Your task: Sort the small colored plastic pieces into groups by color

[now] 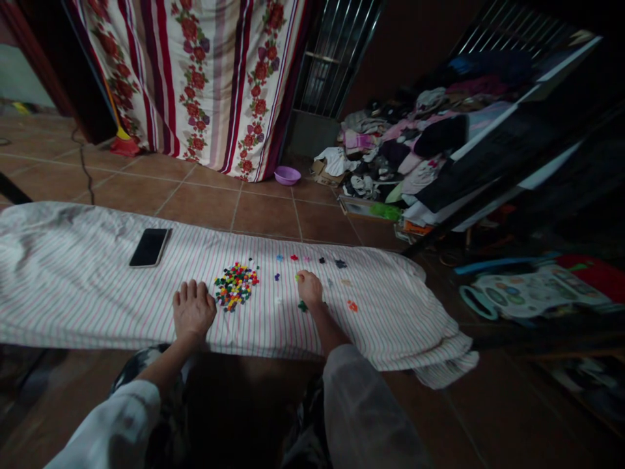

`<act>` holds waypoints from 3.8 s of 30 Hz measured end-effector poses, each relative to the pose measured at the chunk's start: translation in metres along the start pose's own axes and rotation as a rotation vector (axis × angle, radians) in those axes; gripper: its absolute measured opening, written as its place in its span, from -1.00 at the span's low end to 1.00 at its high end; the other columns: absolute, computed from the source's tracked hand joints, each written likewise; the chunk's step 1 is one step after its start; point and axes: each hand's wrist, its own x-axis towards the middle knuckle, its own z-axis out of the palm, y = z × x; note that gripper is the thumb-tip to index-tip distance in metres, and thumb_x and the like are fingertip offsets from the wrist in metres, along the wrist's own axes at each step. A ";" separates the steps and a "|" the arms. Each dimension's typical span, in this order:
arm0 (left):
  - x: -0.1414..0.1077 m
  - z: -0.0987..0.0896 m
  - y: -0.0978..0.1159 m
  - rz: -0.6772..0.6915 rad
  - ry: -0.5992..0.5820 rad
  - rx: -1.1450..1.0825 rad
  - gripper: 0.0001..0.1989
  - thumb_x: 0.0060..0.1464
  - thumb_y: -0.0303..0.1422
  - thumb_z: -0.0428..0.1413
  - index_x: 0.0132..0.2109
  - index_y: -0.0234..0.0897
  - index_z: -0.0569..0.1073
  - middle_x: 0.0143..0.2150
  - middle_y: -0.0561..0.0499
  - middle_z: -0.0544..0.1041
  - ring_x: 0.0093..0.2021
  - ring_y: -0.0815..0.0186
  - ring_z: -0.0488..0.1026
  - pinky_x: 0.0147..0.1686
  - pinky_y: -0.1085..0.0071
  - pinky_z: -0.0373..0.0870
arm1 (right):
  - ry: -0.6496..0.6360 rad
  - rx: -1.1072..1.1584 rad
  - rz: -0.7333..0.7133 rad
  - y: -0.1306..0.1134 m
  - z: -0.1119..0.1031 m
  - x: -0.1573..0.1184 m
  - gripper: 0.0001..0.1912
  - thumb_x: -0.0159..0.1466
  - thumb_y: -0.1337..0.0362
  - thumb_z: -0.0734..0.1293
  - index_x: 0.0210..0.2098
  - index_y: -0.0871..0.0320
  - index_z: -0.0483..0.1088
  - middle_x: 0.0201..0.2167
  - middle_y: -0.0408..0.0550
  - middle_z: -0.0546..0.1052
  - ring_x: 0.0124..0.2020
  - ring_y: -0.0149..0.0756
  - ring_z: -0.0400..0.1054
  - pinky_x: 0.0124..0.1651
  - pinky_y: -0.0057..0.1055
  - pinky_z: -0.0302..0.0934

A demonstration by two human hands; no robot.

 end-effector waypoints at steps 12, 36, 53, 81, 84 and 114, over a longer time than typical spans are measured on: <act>0.000 -0.001 0.000 -0.013 -0.018 -0.047 -0.56 0.15 -0.31 -0.14 0.07 -0.41 0.41 0.16 -0.33 0.40 0.25 -0.10 0.21 0.18 -0.01 0.11 | 0.016 0.030 -0.034 0.002 0.004 -0.002 -0.67 0.29 0.44 0.15 -0.10 0.16 0.49 -0.21 0.03 0.55 -0.15 -0.27 0.38 -0.07 -0.43 0.16; 0.000 0.003 -0.002 -0.021 -0.018 -0.080 -0.57 0.16 -0.31 -0.15 0.07 -0.39 0.40 0.18 -0.32 0.39 0.27 -0.09 0.19 0.20 -0.01 0.09 | 0.080 0.097 -0.138 0.006 0.006 -0.005 -0.63 0.22 0.47 0.18 -0.04 0.24 0.47 -0.10 0.10 0.52 -0.04 -0.21 0.34 0.08 -0.34 0.18; 0.000 0.005 -0.003 -0.003 0.003 -0.039 -0.60 0.18 -0.32 -0.15 0.03 -0.40 0.42 0.16 -0.32 0.40 0.24 -0.11 0.22 0.16 0.00 0.12 | -0.092 0.297 -0.504 -0.085 0.039 -0.053 -0.71 0.30 0.38 0.22 -0.08 0.09 0.50 -0.20 -0.03 0.52 -0.11 -0.29 0.36 0.01 -0.40 0.22; 0.001 0.001 -0.002 -0.013 -0.009 -0.042 -0.58 0.17 -0.33 -0.14 0.05 -0.43 0.42 0.18 -0.34 0.39 0.23 -0.11 0.24 0.17 0.00 0.12 | -0.261 0.095 -0.380 -0.118 0.033 -0.047 -0.75 0.26 0.40 0.20 -0.17 0.13 0.48 -0.19 0.00 0.51 -0.09 -0.30 0.36 -0.02 -0.43 0.19; 0.001 0.001 -0.002 -0.017 -0.014 -0.044 -0.58 0.17 -0.33 -0.14 0.05 -0.43 0.42 0.17 -0.35 0.39 0.23 -0.12 0.23 0.17 0.00 0.12 | -0.259 0.101 -0.364 -0.119 0.032 -0.047 -0.78 0.28 0.37 0.21 -0.19 0.12 0.47 -0.20 -0.01 0.49 -0.13 -0.32 0.36 -0.06 -0.44 0.19; 0.000 -0.001 -0.001 -0.019 -0.019 -0.072 -0.58 0.17 -0.32 -0.15 0.06 -0.40 0.41 0.17 -0.33 0.39 0.25 -0.09 0.22 0.17 0.00 0.12 | -0.140 0.268 -0.271 -0.125 0.027 -0.059 -0.82 0.22 0.32 0.26 -0.18 0.10 0.42 -0.19 -0.09 0.51 -0.20 -0.36 0.39 -0.12 -0.47 0.23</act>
